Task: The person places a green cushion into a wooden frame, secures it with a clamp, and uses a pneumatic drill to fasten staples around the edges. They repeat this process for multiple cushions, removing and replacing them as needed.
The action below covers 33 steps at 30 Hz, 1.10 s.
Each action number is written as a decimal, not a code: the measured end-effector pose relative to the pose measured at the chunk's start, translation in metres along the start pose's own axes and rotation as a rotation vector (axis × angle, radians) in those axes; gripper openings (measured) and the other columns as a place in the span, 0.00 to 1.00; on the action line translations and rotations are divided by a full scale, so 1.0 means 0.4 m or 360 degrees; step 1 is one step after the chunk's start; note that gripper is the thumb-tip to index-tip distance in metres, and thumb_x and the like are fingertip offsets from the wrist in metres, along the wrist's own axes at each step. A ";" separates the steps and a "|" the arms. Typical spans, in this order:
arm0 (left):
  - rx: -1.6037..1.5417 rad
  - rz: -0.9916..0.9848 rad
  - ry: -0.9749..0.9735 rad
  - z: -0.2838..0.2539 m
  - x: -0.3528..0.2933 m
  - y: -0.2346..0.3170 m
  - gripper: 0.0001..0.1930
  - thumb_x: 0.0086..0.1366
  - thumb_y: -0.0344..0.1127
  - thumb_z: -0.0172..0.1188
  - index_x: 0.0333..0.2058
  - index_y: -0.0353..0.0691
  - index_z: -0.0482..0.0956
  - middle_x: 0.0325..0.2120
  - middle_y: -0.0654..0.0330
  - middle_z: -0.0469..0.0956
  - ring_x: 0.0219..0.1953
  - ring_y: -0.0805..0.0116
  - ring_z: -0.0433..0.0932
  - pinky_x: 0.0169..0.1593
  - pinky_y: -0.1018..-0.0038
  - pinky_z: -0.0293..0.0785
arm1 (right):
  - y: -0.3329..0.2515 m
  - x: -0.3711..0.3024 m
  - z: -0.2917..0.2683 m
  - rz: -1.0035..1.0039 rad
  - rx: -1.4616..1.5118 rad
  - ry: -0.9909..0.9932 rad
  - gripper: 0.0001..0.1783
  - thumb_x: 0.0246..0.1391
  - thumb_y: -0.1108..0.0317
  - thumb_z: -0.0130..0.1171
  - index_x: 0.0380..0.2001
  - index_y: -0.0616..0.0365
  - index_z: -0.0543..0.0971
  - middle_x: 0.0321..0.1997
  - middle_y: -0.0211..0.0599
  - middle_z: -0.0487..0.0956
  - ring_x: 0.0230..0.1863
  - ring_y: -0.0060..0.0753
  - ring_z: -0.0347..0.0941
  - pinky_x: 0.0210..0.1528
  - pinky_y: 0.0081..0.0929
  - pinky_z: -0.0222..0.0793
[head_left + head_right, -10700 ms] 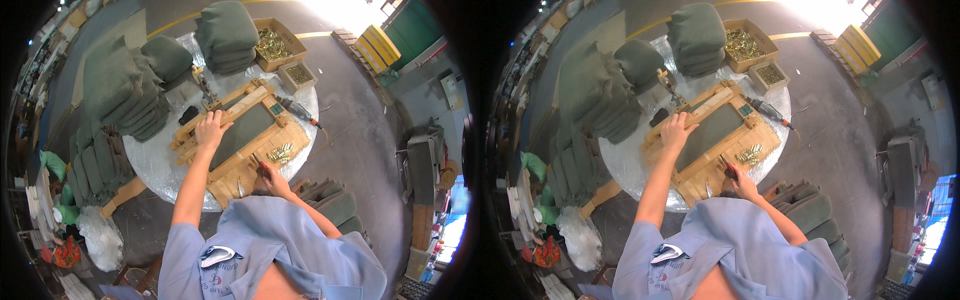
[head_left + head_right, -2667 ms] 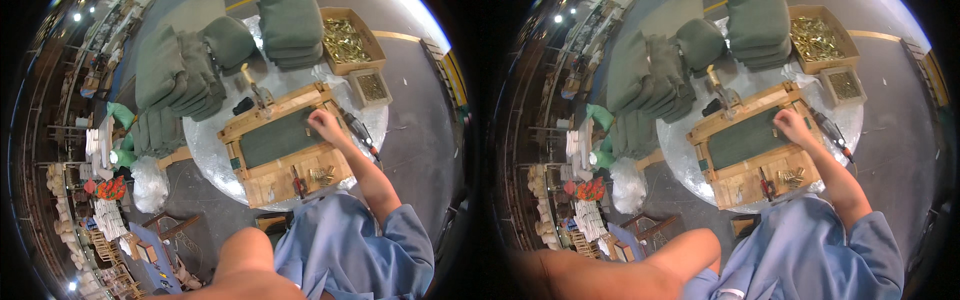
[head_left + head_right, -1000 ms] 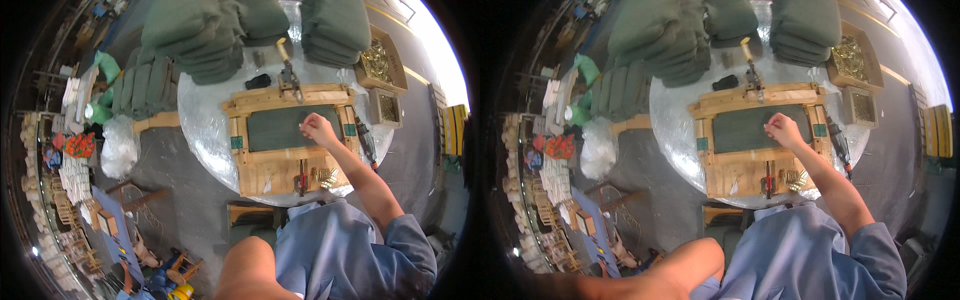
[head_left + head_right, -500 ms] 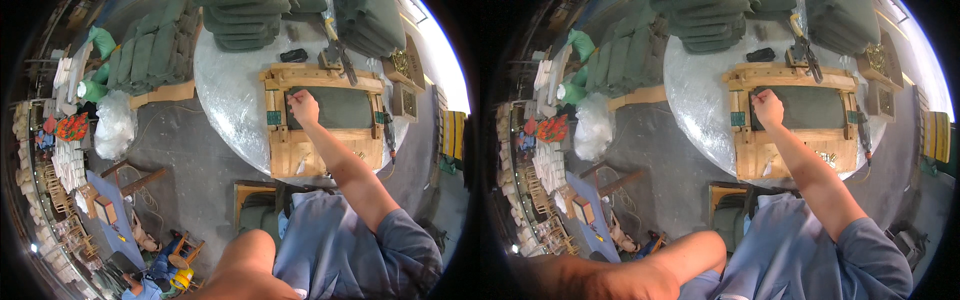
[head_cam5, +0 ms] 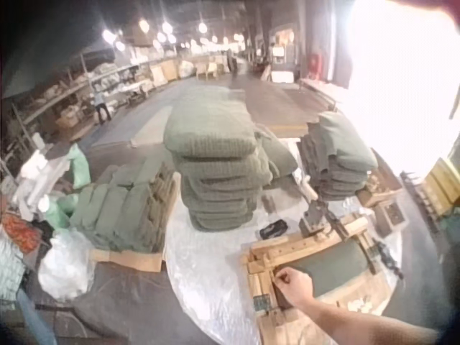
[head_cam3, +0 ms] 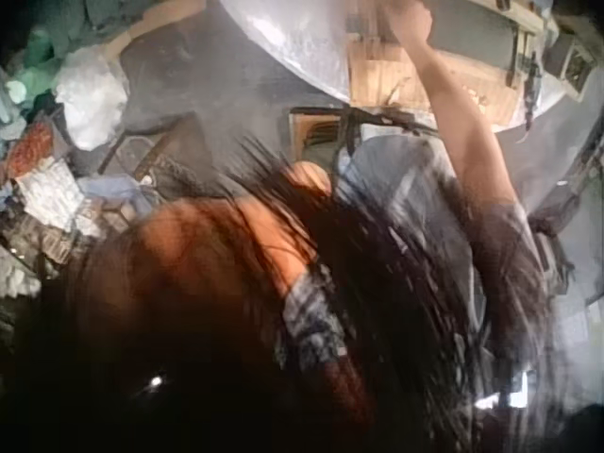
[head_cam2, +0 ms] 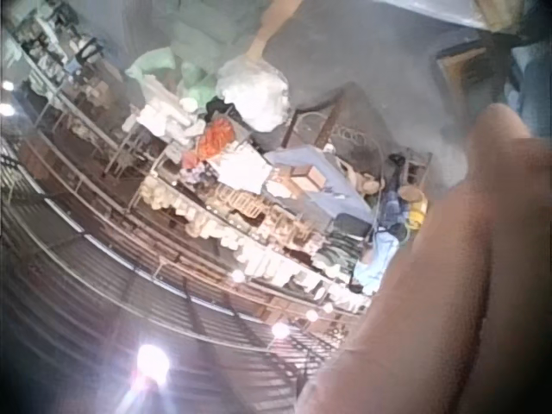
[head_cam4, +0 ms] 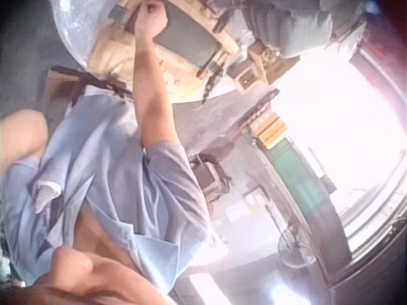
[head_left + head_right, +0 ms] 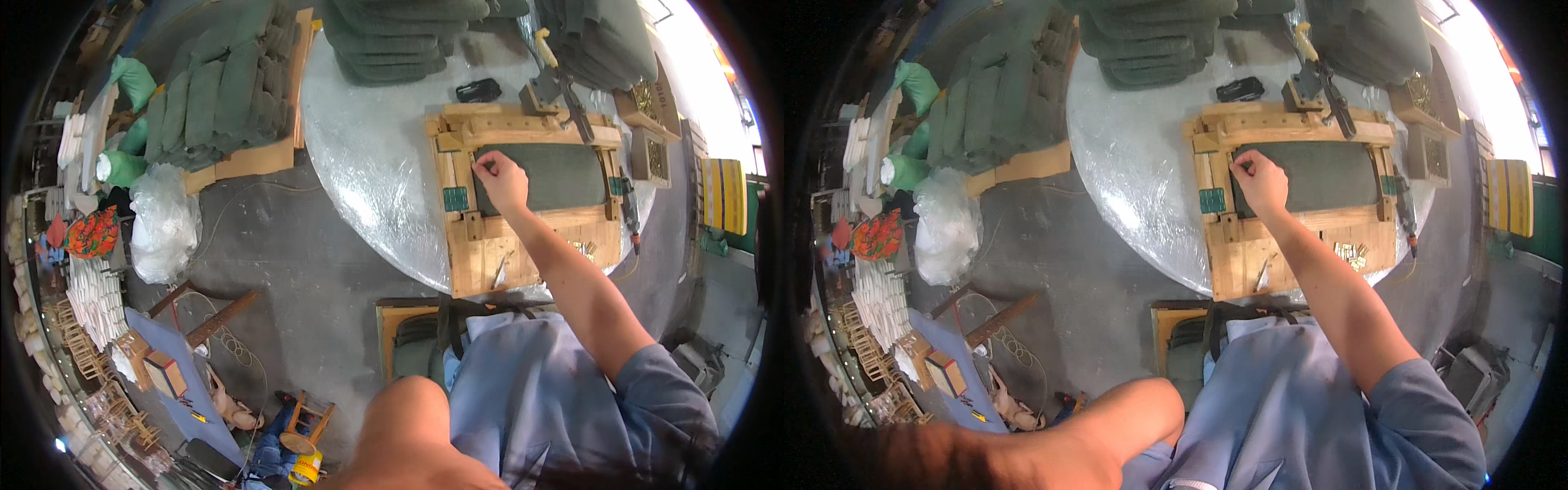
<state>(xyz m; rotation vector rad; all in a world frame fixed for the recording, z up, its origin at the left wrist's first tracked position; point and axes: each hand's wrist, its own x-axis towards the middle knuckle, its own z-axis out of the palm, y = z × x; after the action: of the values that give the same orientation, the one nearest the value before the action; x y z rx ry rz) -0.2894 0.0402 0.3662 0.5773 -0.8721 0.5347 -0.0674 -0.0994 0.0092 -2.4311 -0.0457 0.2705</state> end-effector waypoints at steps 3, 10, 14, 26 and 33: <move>-0.0023 0.0005 0.0015 -0.015 0.002 -0.016 0.26 0.85 0.52 0.49 0.62 0.33 0.78 0.55 0.45 0.84 0.56 0.48 0.85 0.60 0.55 0.83 | 0.010 0.014 -0.002 0.0002 -0.0021 -0.0007 0.11 0.61 0.56 0.74 0.42 0.47 0.88 0.23 0.30 0.79 0.26 0.32 0.76 0.33 0.36 0.73; -0.0072 -0.0051 -0.0033 0.014 0.028 -0.077 0.26 0.85 0.52 0.49 0.62 0.33 0.77 0.56 0.44 0.84 0.57 0.48 0.85 0.60 0.54 0.83 | 0.078 -0.013 -0.061 0.0086 0.0702 -0.0456 0.11 0.67 0.59 0.70 0.45 0.53 0.86 0.26 0.28 0.81 0.24 0.22 0.77 0.31 0.26 0.73; -0.0099 -0.0093 -0.0087 0.081 0.053 -0.139 0.27 0.85 0.52 0.49 0.63 0.33 0.77 0.56 0.44 0.84 0.57 0.48 0.85 0.60 0.54 0.83 | 0.187 -0.082 -0.174 0.0057 0.1124 -0.0558 0.08 0.73 0.65 0.64 0.47 0.57 0.84 0.29 0.23 0.78 0.26 0.16 0.72 0.28 0.21 0.70; -0.0166 -0.0361 -0.0163 0.256 0.120 -0.493 0.28 0.85 0.53 0.48 0.65 0.33 0.77 0.57 0.44 0.83 0.58 0.47 0.84 0.61 0.53 0.83 | 0.899 -0.033 -0.620 0.0164 0.0116 0.0753 0.29 0.56 0.64 0.75 0.59 0.58 0.80 0.61 0.49 0.80 0.63 0.52 0.77 0.64 0.43 0.73; -0.0132 -0.0548 -0.0026 0.343 0.137 -0.675 0.28 0.85 0.54 0.48 0.65 0.34 0.76 0.58 0.43 0.83 0.59 0.46 0.84 0.61 0.52 0.83 | 0.970 0.129 -0.695 0.0274 -0.0514 0.0294 0.40 0.48 0.54 0.74 0.67 0.44 0.80 0.66 0.52 0.79 0.67 0.61 0.74 0.69 0.51 0.71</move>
<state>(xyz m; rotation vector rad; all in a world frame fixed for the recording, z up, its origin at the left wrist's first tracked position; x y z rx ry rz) -0.1613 -0.2353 0.4152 0.6404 -0.7851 0.1807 0.0258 -0.5679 -0.0411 -2.7761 0.2186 0.1203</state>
